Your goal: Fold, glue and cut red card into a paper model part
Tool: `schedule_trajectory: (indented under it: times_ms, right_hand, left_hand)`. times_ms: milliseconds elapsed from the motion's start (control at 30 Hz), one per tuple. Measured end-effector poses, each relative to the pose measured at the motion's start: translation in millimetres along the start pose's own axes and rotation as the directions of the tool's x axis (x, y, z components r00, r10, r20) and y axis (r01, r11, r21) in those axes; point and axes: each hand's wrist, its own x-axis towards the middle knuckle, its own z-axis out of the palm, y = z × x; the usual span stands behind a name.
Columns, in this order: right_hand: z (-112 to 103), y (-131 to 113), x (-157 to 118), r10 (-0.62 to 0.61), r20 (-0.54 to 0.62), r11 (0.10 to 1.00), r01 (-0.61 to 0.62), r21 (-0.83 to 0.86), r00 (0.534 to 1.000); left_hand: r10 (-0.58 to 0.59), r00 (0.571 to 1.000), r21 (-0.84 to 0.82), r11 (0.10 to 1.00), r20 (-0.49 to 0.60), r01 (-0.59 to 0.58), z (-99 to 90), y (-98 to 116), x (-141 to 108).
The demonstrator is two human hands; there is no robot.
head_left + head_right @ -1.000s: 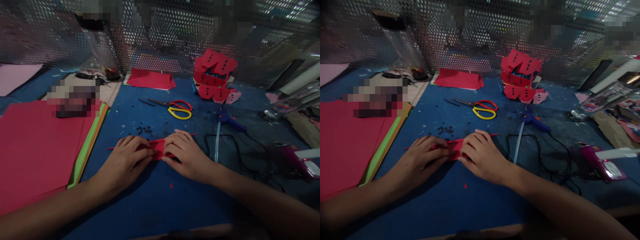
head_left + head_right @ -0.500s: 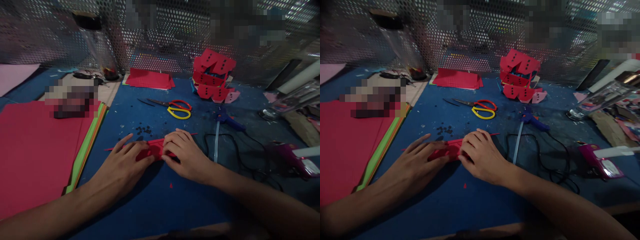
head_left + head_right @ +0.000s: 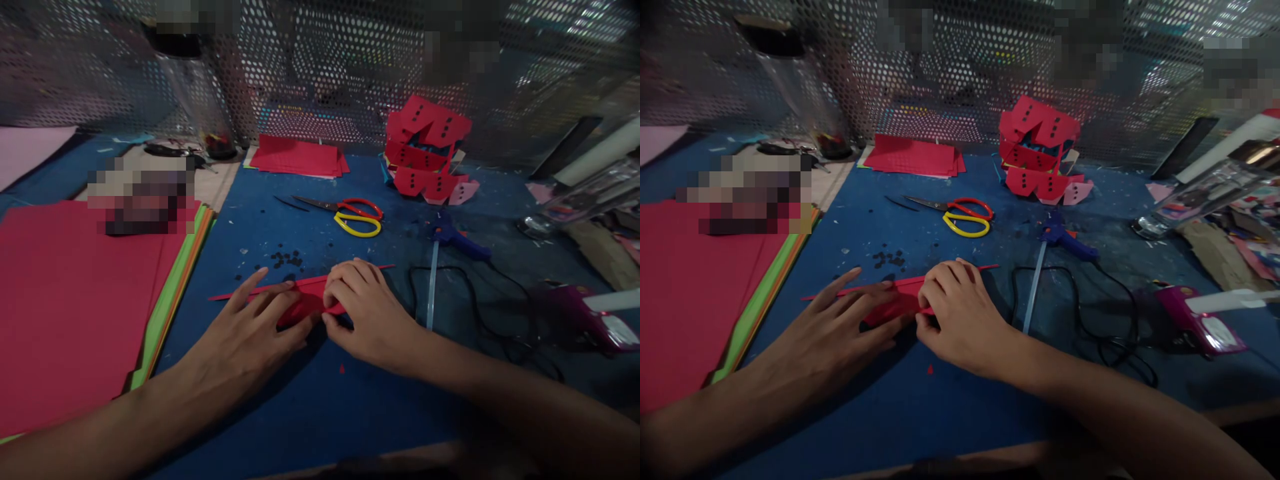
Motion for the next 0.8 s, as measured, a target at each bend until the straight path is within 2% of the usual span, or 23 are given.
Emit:
schedule_trajectory:
  times_ms: [300, 667, 800]
  right_hand:
    - [-2, -1, -1, 0.033, 0.008, 0.998, -0.033, 0.054, 0.999]
    - [-8, 10, -5, 0.002, 0.069, 0.99, -0.011, 0.141, 0.998]
    - [-10, 14, -6, -0.017, 0.088, 0.985, 0.002, 0.172, 0.996]
  left_hand:
    - [0.002, 0.998, -0.018, 1.0, -0.055, -0.003, 1.4, 0, 2]
    - [-0.038, 0.993, -0.073, 0.997, -0.114, 0.03, 7.3, 0, 3]
    - [-0.061, 0.993, -0.089, 0.995, -0.104, 0.051, 9.0, 0, 2]
